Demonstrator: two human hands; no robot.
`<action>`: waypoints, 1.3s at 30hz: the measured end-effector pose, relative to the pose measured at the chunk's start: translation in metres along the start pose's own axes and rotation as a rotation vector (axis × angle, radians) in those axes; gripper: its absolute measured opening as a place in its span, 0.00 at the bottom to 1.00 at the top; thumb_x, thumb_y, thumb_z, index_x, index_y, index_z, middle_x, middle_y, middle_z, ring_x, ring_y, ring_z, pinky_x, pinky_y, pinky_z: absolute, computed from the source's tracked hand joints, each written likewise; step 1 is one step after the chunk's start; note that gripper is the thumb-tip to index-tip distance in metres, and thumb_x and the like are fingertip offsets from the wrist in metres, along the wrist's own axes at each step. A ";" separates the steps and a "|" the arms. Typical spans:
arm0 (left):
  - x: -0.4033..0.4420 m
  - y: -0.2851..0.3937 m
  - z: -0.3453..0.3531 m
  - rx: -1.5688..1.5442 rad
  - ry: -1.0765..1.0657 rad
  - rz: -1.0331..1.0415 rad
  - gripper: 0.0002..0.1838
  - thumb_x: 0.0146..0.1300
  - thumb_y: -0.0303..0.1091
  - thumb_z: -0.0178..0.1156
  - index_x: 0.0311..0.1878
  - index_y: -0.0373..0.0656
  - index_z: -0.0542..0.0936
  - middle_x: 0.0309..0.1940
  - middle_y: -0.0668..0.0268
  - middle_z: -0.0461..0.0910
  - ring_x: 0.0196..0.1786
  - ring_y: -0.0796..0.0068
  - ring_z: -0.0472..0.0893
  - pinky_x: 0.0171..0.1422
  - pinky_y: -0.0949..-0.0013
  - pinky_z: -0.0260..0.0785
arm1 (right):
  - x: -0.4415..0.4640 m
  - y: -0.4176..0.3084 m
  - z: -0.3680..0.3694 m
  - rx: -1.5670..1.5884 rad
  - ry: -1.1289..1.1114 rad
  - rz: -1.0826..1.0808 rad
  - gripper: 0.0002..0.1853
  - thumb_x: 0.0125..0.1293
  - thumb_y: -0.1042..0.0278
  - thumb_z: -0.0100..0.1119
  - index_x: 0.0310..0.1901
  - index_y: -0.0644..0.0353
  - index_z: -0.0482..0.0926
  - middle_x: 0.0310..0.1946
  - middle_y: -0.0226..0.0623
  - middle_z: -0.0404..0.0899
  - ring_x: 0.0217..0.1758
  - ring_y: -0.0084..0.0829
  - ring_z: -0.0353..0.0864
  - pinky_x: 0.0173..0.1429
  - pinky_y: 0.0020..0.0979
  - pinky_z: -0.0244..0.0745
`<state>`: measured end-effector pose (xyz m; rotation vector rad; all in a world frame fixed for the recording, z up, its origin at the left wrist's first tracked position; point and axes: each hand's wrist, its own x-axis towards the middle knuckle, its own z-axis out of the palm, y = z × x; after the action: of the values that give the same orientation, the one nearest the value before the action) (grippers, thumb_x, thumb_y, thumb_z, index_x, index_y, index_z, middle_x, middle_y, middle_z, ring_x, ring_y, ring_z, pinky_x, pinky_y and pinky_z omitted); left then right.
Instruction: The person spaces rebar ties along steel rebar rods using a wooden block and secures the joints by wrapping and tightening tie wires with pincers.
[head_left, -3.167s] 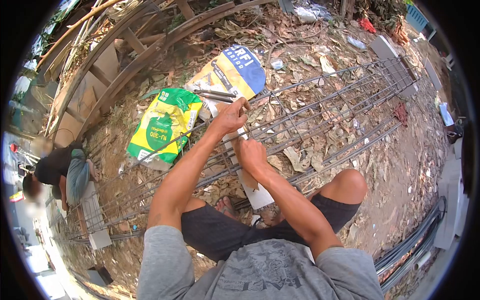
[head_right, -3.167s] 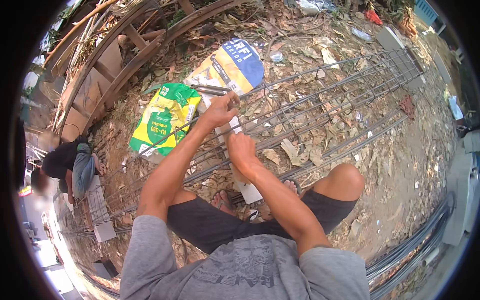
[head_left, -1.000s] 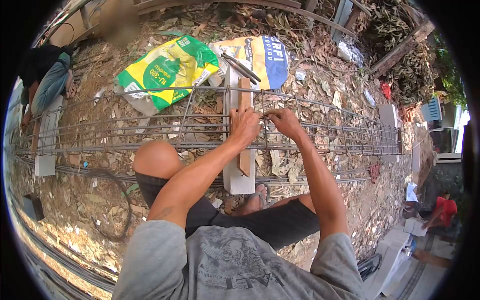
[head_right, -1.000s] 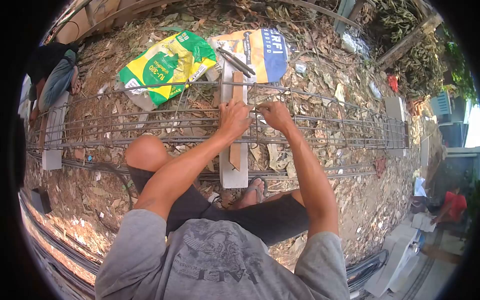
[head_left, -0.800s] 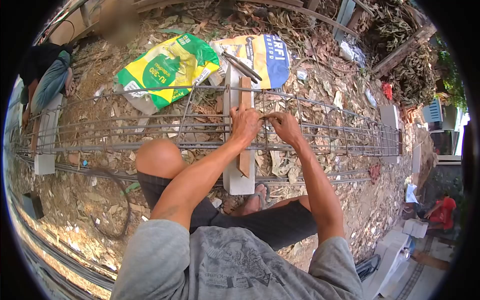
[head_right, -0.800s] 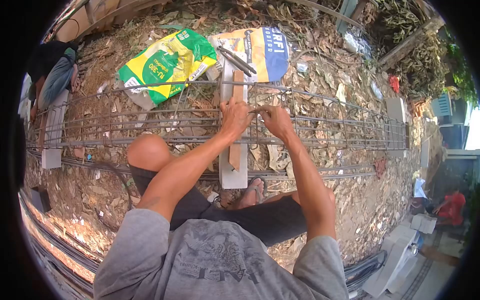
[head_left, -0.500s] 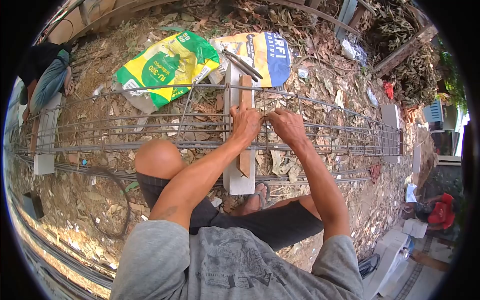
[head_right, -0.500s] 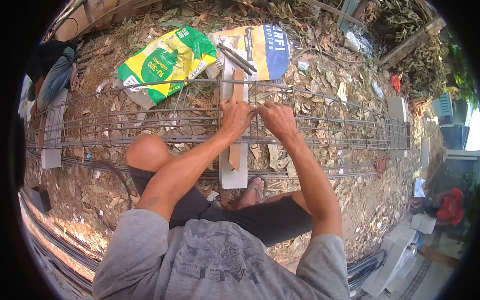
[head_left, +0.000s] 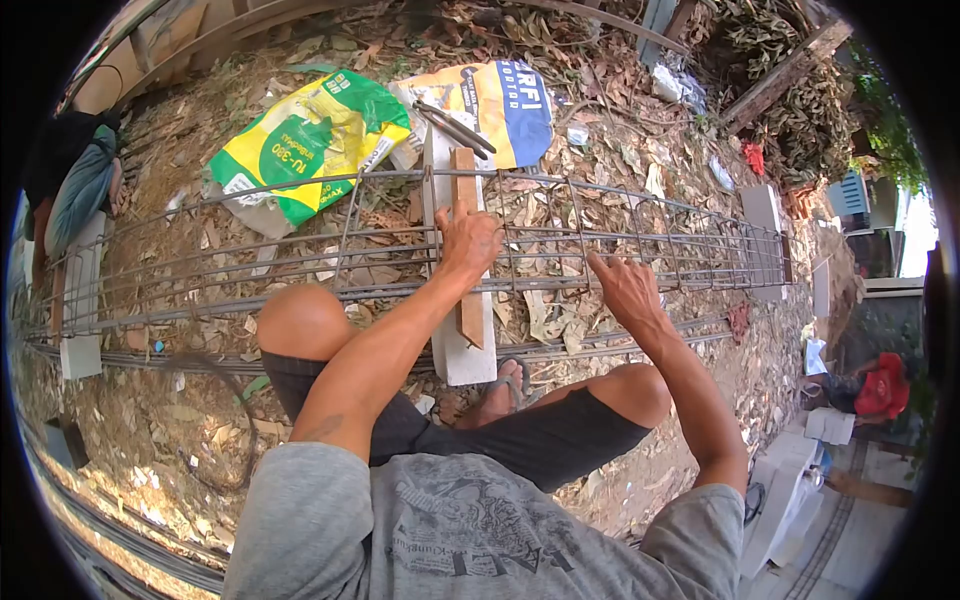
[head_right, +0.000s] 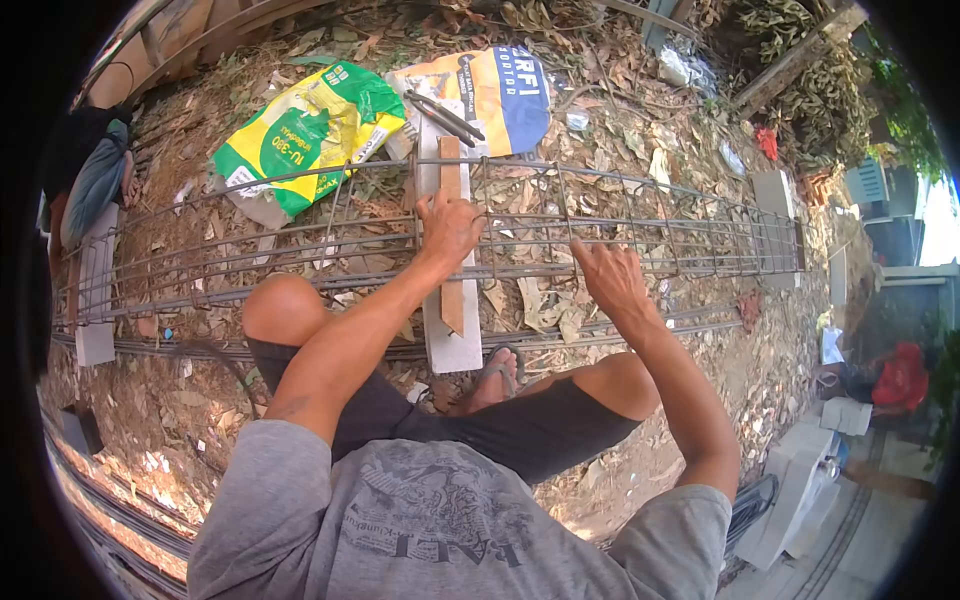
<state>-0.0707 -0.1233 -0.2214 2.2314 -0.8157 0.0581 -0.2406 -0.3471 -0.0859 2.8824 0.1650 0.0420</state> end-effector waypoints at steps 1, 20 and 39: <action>0.000 -0.001 0.000 -0.003 -0.004 0.001 0.10 0.65 0.39 0.68 0.32 0.42 0.89 0.36 0.63 0.88 0.59 0.56 0.75 0.73 0.36 0.50 | -0.006 0.001 -0.004 0.046 -0.081 0.055 0.14 0.72 0.73 0.52 0.56 0.53 0.78 0.29 0.45 0.85 0.32 0.50 0.88 0.34 0.49 0.76; 0.000 0.010 0.005 -0.020 0.130 -0.057 0.08 0.60 0.36 0.72 0.38 0.43 0.92 0.35 0.57 0.88 0.53 0.54 0.76 0.68 0.47 0.59 | 0.030 0.032 -0.028 1.028 -0.333 0.577 0.50 0.78 0.26 0.36 0.82 0.67 0.52 0.82 0.58 0.54 0.86 0.51 0.52 0.87 0.43 0.50; -0.001 0.015 -0.004 -0.092 0.020 -0.135 0.10 0.64 0.29 0.58 0.35 0.40 0.89 0.39 0.57 0.87 0.61 0.47 0.76 0.82 0.39 0.54 | 0.398 -0.050 0.126 0.266 -0.402 0.137 0.32 0.59 0.42 0.75 0.51 0.66 0.83 0.50 0.57 0.87 0.55 0.55 0.86 0.60 0.49 0.79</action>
<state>-0.0793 -0.1280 -0.2096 2.1895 -0.6424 -0.0207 0.1551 -0.2842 -0.2144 3.0821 -0.1109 -0.5703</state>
